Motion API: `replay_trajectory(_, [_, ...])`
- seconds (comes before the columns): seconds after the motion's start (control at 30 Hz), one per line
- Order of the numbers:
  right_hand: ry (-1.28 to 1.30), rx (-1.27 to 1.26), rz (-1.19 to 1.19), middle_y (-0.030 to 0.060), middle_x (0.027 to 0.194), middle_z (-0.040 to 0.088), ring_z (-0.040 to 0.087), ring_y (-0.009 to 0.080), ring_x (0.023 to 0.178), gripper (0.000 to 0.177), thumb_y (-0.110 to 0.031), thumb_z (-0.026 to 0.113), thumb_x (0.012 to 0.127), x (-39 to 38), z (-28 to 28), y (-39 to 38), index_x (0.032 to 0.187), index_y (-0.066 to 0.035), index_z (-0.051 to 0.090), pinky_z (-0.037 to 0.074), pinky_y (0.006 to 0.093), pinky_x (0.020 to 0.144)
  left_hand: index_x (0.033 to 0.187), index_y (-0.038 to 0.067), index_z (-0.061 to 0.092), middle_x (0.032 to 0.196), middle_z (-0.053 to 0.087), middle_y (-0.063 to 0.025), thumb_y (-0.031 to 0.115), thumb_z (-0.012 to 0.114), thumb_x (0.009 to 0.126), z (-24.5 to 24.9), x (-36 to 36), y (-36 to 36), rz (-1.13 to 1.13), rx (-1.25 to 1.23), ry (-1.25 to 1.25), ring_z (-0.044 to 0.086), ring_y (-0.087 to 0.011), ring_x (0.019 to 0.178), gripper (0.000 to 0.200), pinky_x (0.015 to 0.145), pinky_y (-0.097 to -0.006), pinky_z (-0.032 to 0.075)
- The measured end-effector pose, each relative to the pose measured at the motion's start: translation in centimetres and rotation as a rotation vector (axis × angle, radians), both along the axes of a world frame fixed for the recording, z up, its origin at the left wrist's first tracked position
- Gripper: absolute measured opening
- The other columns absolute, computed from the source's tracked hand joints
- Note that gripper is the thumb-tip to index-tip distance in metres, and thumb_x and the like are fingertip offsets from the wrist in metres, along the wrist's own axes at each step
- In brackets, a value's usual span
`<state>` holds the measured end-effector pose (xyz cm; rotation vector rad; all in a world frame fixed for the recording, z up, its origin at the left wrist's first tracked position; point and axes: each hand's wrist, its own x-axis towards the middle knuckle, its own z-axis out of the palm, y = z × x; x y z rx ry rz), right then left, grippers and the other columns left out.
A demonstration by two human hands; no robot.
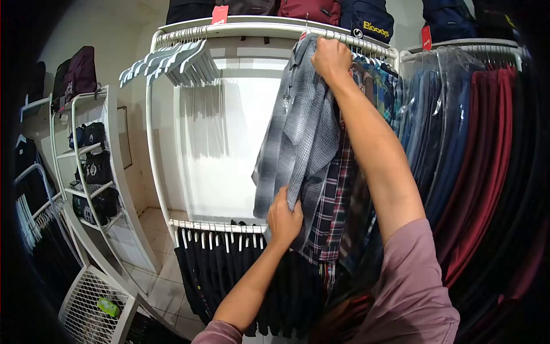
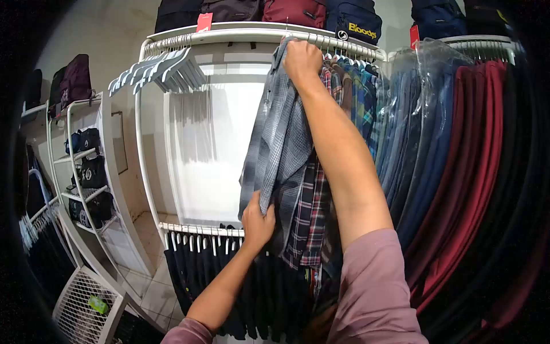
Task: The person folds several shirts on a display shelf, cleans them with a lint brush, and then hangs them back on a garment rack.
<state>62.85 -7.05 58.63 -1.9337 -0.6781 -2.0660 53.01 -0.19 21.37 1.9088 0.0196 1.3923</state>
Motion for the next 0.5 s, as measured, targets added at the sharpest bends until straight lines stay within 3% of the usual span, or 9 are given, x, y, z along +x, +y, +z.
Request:
replay_trajectory(0.1, [-0.018, 0.05, -0.009, 0.0216, 0.088, 0.075, 0.076, 0.0375, 0.082, 0.016, -0.012, 0.064, 0.083, 2.5, 0.8, 0.5, 0.092, -0.002, 0.074, 0.062, 0.0459, 0.072, 0.143, 0.001, 0.046, 0.124, 0.062, -0.0348, 0.01, 0.064, 0.09, 0.2, 0.2, 0.2, -0.047, -0.006, -0.05, 0.061, -0.0523, 0.112, 0.057, 0.094, -0.0526, 0.049])
replay_trajectory(0.13, [0.001, 0.053, -0.024, 0.0217, 0.089, 0.075, 0.076, 0.0373, 0.084, 0.018, -0.013, 0.067, 0.082, 3.4, 1.2, 0.6, 0.095, -0.002, 0.073, 0.061, 0.0458, 0.074, 0.153, 0.005, 0.034, 0.13, 0.059, -0.0357, 0.006, 0.061, 0.09, -0.5, 1.0, 0.7, -0.02, 0.041, -0.016, 0.061, -0.052, 0.114, 0.068, 0.096, -0.0523, 0.049])
replay_trajectory(0.27, [0.024, 0.092, -0.028, 0.0203, 0.091, 0.076, 0.076, 0.0363, 0.086, 0.019, -0.015, 0.071, 0.078, 5.2, 1.4, 0.7, 0.093, -0.004, 0.074, 0.061, 0.0461, 0.076, 0.159, 0.002, 0.021, 0.143, 0.05, -0.0338, -0.004, 0.059, 0.087, -1.1, 1.0, 1.4, -0.029, 0.109, 0.084, 0.059, -0.0507, 0.117, 0.082, 0.098, -0.0518, 0.048])
replay_trajectory(0.5, [0.111, 0.005, -0.167, 0.0137, 0.089, 0.077, 0.077, 0.0295, 0.085, 0.015, -0.016, 0.066, 0.085, 7.4, -0.3, 1.6, 0.086, -0.011, 0.08, 0.06, 0.0423, 0.071, 0.158, 0.004, 0.026, 0.134, 0.056, -0.0334, -0.005, 0.058, 0.085, -3.1, 2.1, 2.1, 0.0, 0.151, 0.067, 0.061, -0.0498, 0.113, 0.08, 0.094, -0.0522, 0.05])
